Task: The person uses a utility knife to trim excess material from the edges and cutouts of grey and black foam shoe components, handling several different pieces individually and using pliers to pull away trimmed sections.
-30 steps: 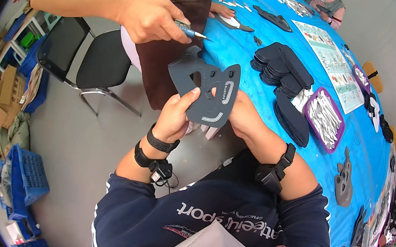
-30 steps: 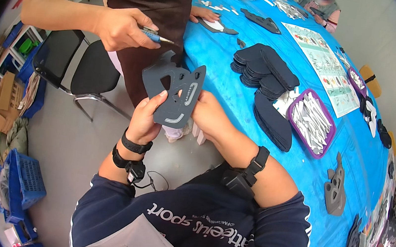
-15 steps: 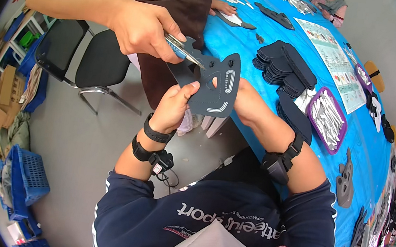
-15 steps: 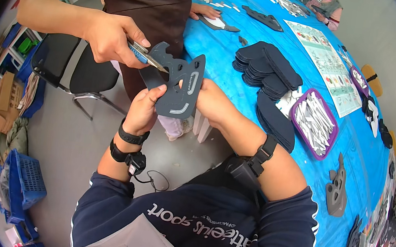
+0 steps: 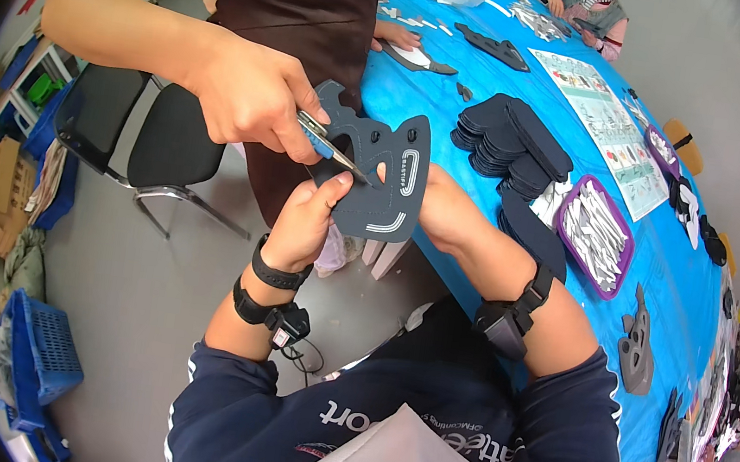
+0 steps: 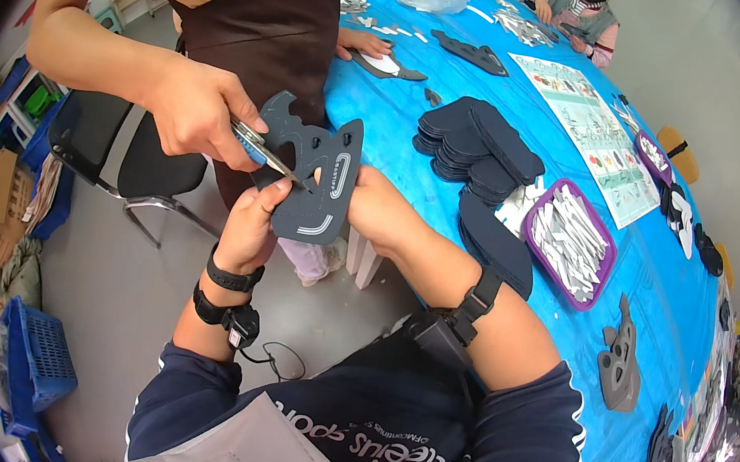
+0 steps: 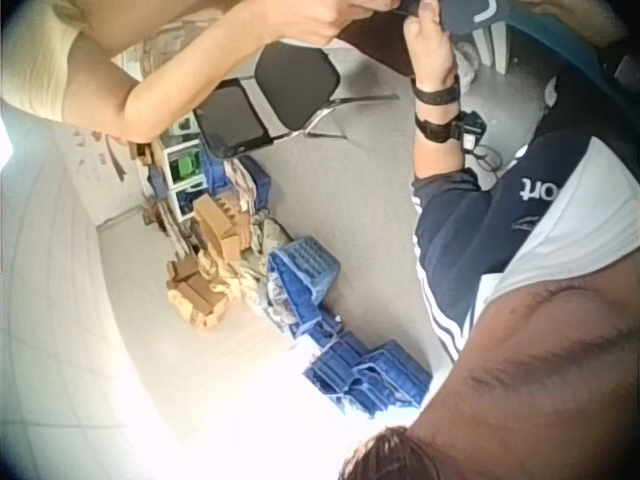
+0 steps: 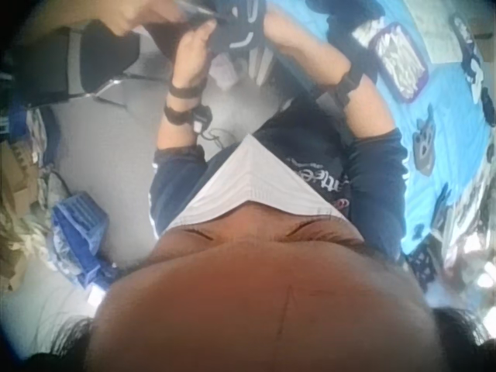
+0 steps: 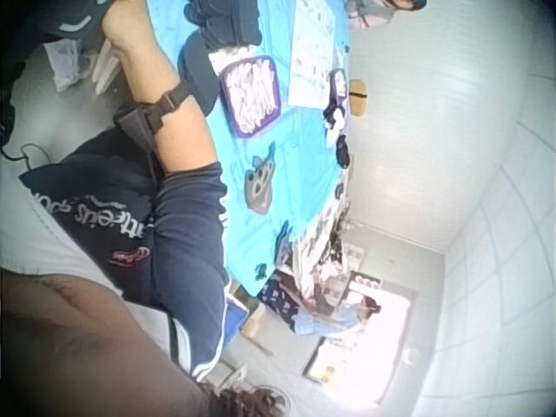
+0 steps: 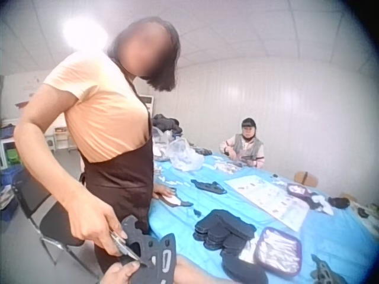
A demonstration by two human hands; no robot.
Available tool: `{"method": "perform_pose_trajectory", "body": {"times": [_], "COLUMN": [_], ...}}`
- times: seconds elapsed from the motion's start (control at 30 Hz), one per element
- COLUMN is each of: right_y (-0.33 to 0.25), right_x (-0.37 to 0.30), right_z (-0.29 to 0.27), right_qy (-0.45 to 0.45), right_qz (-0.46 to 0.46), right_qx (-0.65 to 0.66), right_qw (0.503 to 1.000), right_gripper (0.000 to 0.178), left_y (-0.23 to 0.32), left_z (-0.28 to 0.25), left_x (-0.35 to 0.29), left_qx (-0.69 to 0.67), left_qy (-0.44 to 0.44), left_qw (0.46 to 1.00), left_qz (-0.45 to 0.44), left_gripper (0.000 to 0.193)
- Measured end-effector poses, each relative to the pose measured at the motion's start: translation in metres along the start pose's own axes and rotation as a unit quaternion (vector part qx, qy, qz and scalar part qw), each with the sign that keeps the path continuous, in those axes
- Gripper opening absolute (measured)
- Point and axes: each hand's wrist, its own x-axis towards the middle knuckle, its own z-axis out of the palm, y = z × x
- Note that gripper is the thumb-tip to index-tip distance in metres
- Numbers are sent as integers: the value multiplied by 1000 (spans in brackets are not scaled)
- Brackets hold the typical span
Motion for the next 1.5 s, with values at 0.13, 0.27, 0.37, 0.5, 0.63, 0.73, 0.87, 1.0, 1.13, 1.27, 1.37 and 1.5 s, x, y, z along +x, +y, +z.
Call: {"method": "perform_pose_trajectory", "body": {"times": [0.13,0.27,0.37,0.5,0.63,0.73,0.87,1.0,1.13,1.27,1.37,1.5], "right_y": [-3,-3,-2,0,-1,-1,-2,-1,0,1,0,-2], "right_x": [0,1,2,2,1,0,0,0,0,0,-1,-3], "right_z": [0,2,2,0,-1,-1,-3,-4,-4,-4,-5,-8], "right_qy": [-10,-11,-14,-2,-4,5,-4,-7,-8,-11,-18,-29], "right_qz": [-7,0,0,0,0,3,1,6,11,2,5,4], "right_qx": [-11,-7,-9,-17,-14,-15,-14,-20,-22,-24,-31,-42], "right_qw": [1000,1000,1000,1000,1000,1000,1000,1000,1000,1000,999,999], "right_gripper": [25,25,25,26,26,25,25,26,26,25,25,25], "left_y": [-1,3,4,2,0,0,1,1,1,0,-1,-1], "left_z": [3,3,0,0,3,5,7,8,7,6,5,4], "left_x": [-3,-5,-4,-3,-4,-3,-3,-4,-4,-4,-4,-5], "left_qx": [-11,-14,-10,-18,1,3,-6,-19,-11,-8,-3,9], "left_qy": [-9,-10,-22,-24,2,-1,-6,0,-14,-7,-9,-13], "left_qw": [1000,1000,1000,999,1000,1000,1000,1000,1000,1000,1000,1000], "left_qz": [18,18,6,17,15,14,15,16,21,19,9,4], "left_gripper": [31,31,31,30,30,30,30,29,28,27,27,26]}}
